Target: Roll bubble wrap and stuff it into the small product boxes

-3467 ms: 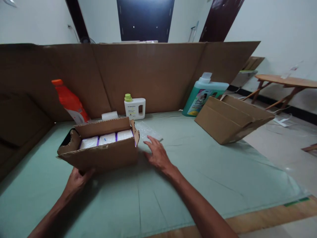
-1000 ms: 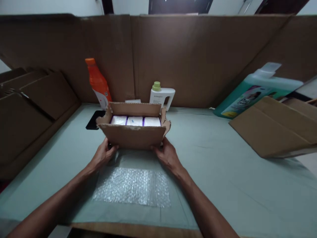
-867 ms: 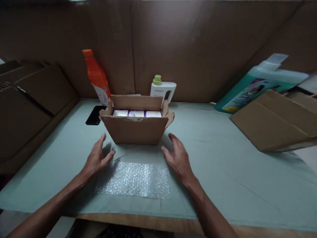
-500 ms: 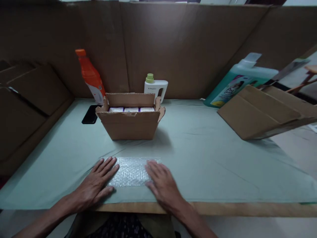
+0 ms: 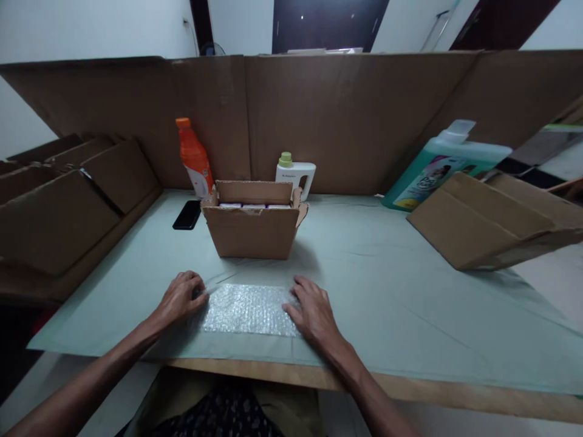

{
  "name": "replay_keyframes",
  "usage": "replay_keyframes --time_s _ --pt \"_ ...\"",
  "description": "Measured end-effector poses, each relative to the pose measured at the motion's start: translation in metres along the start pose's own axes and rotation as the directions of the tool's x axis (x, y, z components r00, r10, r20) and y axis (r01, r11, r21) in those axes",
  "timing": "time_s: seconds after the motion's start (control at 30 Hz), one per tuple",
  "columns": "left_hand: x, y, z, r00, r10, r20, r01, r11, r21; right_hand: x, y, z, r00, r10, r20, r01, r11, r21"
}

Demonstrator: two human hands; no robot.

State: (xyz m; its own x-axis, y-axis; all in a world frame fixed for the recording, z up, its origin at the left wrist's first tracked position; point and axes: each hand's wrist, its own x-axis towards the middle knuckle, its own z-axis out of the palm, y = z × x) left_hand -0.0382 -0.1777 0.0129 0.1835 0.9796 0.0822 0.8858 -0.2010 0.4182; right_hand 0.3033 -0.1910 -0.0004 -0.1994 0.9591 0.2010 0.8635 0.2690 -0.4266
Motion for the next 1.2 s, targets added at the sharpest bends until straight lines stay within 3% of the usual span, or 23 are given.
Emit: replay_keyframes --time_s 0.1,0.23,0.3,0.4,0.5,0.57,0.63,0.67,0.7,0.73,0.8,0.83,0.87,0.9,0.93,1.0,1.03,1.1,1.2 --pt "-0.007 0.012 -0.005 1.0 -0.004 0.008 0.004 0.997 -0.076 0.0 -0.008 -0.006 0.999 0.051 0.012 -0.052 0.981 0.187" --pt "-0.016 0.015 -0.013 0.978 -0.181 0.101 0.205 0.919 -0.337 -0.007 -0.005 -0.019 0.966 0.251 0.066 -0.258 0.905 0.337" --pt "-0.023 0.012 -0.009 0.975 -0.162 0.149 0.213 0.87 -0.446 -0.014 0.001 -0.022 0.952 0.284 0.116 -0.306 0.867 0.393" --pt "-0.039 0.006 0.005 0.991 -0.021 0.131 0.082 0.872 -0.483 -0.026 0.007 -0.02 0.958 0.227 0.178 -0.283 0.86 0.425" --pt "-0.049 0.009 0.016 0.985 0.111 0.13 -0.054 0.924 -0.377 -0.032 0.004 -0.02 0.972 0.082 0.219 -0.158 0.92 0.359" --pt "-0.047 0.017 0.008 0.969 0.215 0.12 -0.167 0.932 -0.321 -0.028 -0.005 -0.028 0.979 -0.037 0.202 -0.028 0.95 0.31" --pt "-0.037 0.029 -0.014 0.941 0.331 -0.07 -0.338 0.913 -0.229 -0.018 -0.021 -0.046 0.986 -0.157 0.057 0.137 0.956 0.258" --pt "-0.029 0.035 -0.029 0.897 0.383 -0.221 -0.418 0.898 -0.14 -0.011 -0.03 -0.059 0.977 -0.201 -0.067 0.211 0.955 0.21" --pt "-0.02 0.042 -0.046 0.815 0.431 -0.387 -0.475 0.88 -0.02 -0.003 -0.039 -0.073 0.95 -0.226 -0.214 0.26 0.955 0.144" --pt "-0.009 0.048 -0.064 0.711 0.475 -0.519 -0.499 0.86 0.105 0.008 -0.048 -0.089 0.9 -0.234 -0.367 0.278 0.958 0.07" --pt "0.019 0.059 -0.095 0.501 0.532 -0.682 -0.493 0.824 0.28 0.036 -0.062 -0.117 0.767 -0.227 -0.6 0.25 0.967 -0.045" --pt "0.036 0.063 -0.108 0.444 0.527 -0.724 -0.486 0.821 0.299 0.055 -0.067 -0.129 0.716 -0.221 -0.662 0.235 0.969 -0.069" --pt "0.054 0.067 -0.118 0.438 0.49 -0.753 -0.48 0.836 0.265 0.075 -0.068 -0.139 0.695 -0.212 -0.687 0.229 0.971 -0.068" --pt "0.073 0.07 -0.126 0.5 0.431 -0.751 -0.465 0.865 0.186 0.097 -0.068 -0.146 0.719 -0.197 -0.666 0.226 0.973 -0.043" --pt "0.091 0.072 -0.132 0.62 0.368 -0.693 -0.423 0.901 0.1 0.119 -0.066 -0.152 0.785 -0.172 -0.596 0.211 0.977 -0.004" --pt "0.125 0.075 -0.138 0.875 0.26 -0.408 -0.275 0.961 0.024 0.158 -0.06 -0.159 0.953 -0.108 -0.282 0.127 0.991 0.051" --pt "0.139 0.075 -0.14 0.946 0.219 -0.239 -0.214 0.976 0.044 0.175 -0.057 -0.162 0.994 -0.068 -0.081 0.071 0.997 0.038" --pt "0.16 0.076 -0.142 0.985 0.172 0.013 -0.172 0.978 0.12 0.199 -0.053 -0.163 0.969 0.008 0.248 0.007 0.998 -0.058" --pt "0.179 0.079 -0.143 0.971 0.18 0.156 -0.206 0.964 0.166 0.218 -0.055 -0.159 0.898 0.05 0.436 0.036 0.982 -0.186"
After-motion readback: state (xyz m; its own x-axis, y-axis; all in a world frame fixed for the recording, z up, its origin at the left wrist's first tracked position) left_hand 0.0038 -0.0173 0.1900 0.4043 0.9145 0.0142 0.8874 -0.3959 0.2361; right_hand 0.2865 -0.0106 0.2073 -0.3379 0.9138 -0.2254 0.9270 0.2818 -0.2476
